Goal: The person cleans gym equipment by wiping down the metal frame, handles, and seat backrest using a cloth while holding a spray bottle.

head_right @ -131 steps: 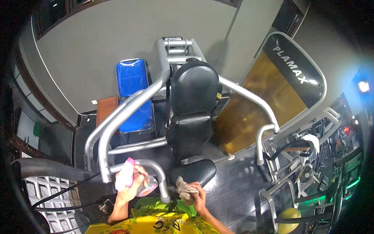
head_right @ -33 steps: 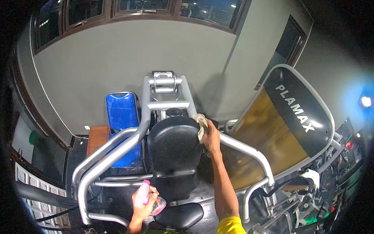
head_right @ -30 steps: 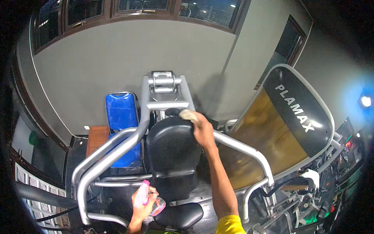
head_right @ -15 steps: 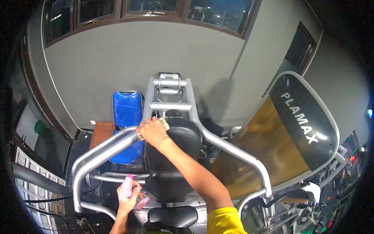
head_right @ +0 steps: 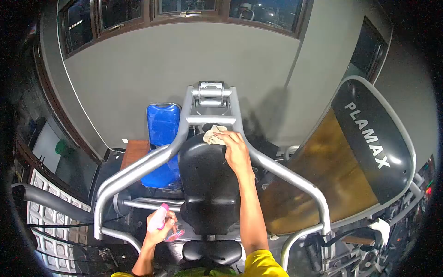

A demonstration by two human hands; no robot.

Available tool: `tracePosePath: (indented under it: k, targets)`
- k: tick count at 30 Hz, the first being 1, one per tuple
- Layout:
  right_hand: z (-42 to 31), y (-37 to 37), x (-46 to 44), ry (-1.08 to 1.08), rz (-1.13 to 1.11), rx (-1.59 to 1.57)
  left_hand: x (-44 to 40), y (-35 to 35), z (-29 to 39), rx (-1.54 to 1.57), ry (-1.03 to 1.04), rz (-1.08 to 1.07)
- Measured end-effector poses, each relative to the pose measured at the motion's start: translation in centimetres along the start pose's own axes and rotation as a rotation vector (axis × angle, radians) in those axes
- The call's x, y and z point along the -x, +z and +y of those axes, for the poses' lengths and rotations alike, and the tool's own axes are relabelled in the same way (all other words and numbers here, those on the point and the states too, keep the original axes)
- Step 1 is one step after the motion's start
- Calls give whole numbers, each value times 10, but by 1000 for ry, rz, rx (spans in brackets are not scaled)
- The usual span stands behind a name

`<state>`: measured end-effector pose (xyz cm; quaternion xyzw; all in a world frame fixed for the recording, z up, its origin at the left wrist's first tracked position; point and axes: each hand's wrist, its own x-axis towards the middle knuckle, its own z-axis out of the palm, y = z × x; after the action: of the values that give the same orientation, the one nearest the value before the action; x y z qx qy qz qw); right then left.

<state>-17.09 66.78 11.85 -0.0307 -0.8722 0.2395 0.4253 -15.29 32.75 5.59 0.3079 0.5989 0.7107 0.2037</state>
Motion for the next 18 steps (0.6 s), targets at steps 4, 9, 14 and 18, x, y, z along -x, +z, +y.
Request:
tracePosePath:
  k: [4,9,14,18]
  targets:
    - [16,0,26,67,96,42,22,5,1,-23,-50,-8]
    - [39,17,97,272,496,174,43,20,-3,59,-138,-4]
    - [50,44,192,677,455,58,47,38,-11,114,-141,-36]
    - [40,64,251,876,417,-17,42,44,-9,120,-143,-57]
